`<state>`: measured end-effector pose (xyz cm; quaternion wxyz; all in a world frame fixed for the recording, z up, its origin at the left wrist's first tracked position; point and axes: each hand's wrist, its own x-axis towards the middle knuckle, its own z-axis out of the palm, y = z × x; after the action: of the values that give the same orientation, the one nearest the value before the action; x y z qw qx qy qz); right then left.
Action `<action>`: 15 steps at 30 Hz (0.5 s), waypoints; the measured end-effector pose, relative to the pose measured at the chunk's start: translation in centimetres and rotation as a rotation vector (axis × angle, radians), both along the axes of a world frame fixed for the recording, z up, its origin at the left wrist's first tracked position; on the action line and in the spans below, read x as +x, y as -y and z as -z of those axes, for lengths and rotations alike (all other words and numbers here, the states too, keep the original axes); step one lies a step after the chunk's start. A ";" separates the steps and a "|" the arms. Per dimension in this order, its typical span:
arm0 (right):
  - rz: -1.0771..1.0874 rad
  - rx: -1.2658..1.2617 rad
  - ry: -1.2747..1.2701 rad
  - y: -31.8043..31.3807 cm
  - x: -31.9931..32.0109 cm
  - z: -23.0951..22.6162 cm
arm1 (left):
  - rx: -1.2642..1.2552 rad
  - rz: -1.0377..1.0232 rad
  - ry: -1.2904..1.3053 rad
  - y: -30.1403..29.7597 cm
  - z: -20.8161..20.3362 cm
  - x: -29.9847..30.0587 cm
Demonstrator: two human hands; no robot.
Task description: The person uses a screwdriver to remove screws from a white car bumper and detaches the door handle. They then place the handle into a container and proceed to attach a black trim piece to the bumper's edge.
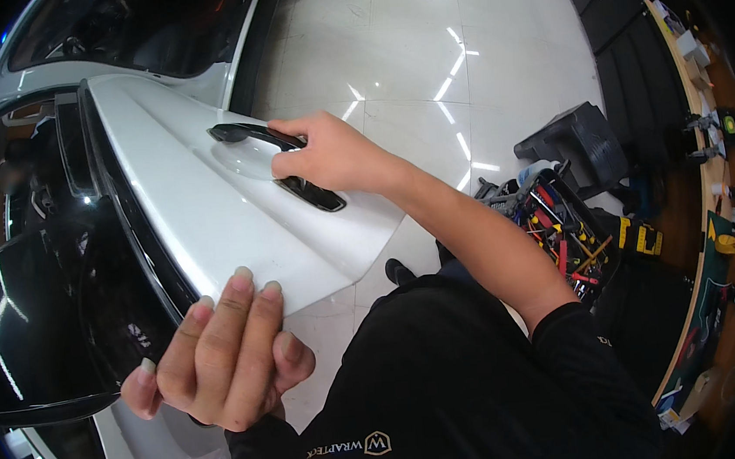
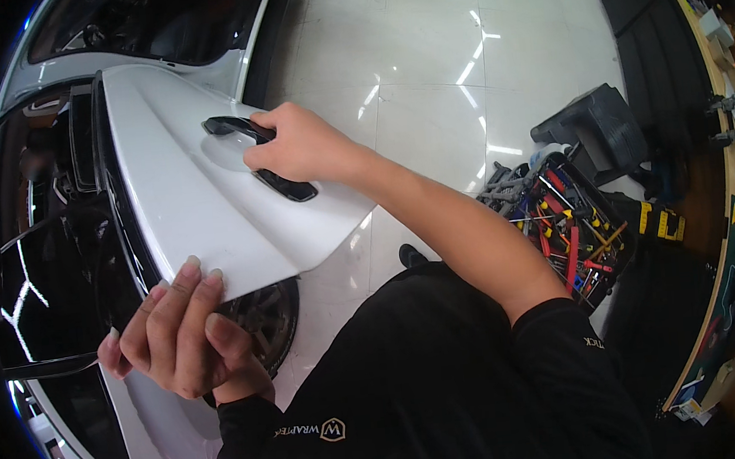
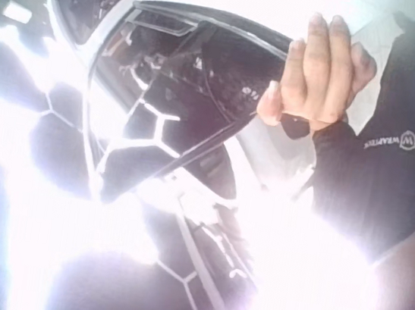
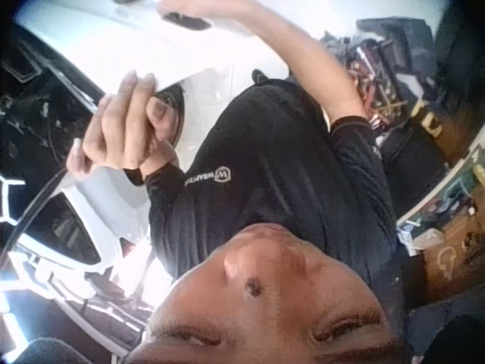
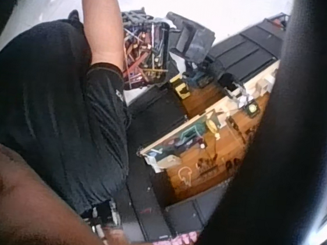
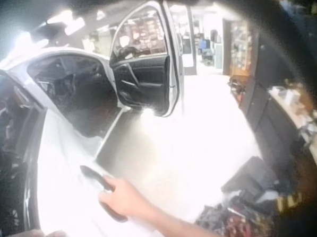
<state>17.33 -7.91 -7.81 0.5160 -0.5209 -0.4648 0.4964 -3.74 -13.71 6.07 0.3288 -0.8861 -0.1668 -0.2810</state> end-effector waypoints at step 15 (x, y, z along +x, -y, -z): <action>0.021 0.036 0.285 0.2 -0.7 0.2 | -0.023 -0.034 0.012 0.3 0.1 0.0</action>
<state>16.59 -8.10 -8.00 0.4594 -0.5816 -0.5366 0.4034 -3.72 -13.98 5.97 0.3224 -0.8850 -0.1869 -0.2790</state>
